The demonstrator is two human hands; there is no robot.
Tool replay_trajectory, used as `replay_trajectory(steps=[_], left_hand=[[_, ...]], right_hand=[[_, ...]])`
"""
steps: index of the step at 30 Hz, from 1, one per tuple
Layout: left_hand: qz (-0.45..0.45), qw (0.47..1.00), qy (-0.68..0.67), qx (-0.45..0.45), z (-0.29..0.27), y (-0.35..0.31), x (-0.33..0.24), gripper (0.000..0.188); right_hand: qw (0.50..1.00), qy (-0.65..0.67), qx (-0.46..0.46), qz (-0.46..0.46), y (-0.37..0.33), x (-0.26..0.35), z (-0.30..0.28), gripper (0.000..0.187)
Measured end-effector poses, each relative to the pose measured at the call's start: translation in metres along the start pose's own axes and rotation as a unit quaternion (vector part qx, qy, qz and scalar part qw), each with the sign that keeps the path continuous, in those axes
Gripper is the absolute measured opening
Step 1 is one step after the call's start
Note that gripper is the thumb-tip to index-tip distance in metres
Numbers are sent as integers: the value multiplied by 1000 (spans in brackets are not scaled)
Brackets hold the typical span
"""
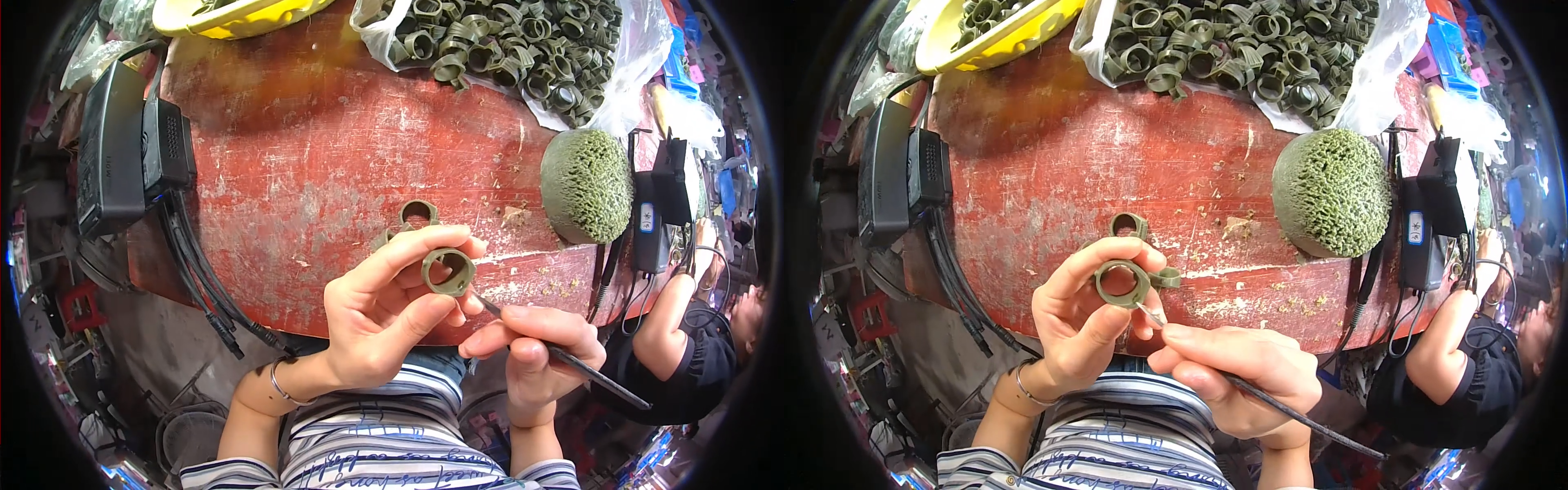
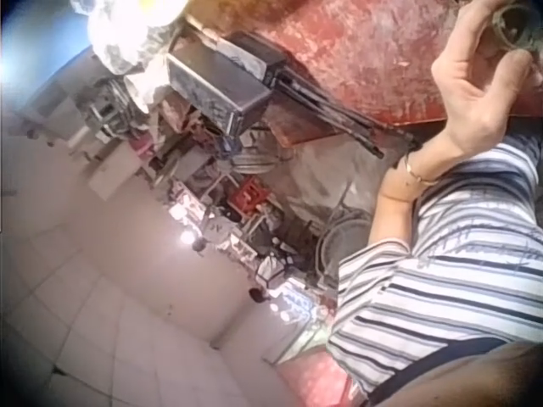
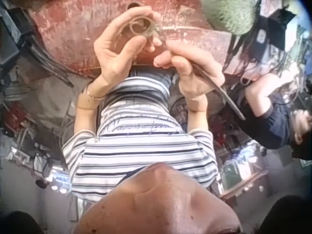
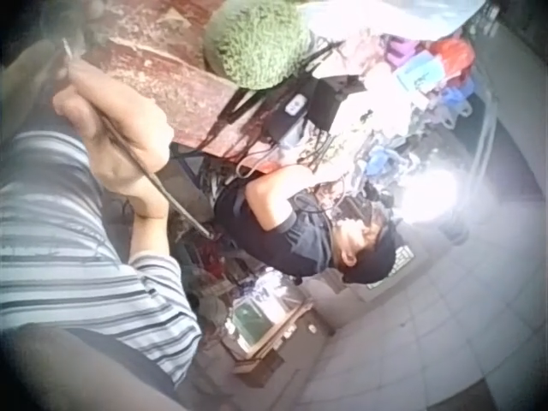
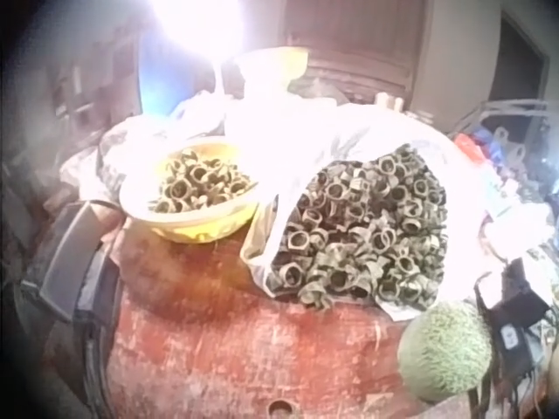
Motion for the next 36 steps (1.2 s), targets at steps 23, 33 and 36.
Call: replay_trajectory(steps=[23,33,36], left_hand=[[-37,999,-17,19,-1,3,4,46],[-38,999,-21,20,0,3,4,47],[-36,999,-13,25,-1,3,4,47]], right_hand=[[996,-60,2,-69,3,4,8,19],[992,-82,-20,-98,0,6,1,16],[992,-96,-2,-87,-2,5,6,16]])
Point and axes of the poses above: each hand's wrist, its own y-axis towards the middle knuckle, its own z-axis out of the palm, x = y × z, the point moved 8 cm from there along y, towards the middle knuckle, and after that the axes turned 3 degrees about y, right-handed, at the moved point
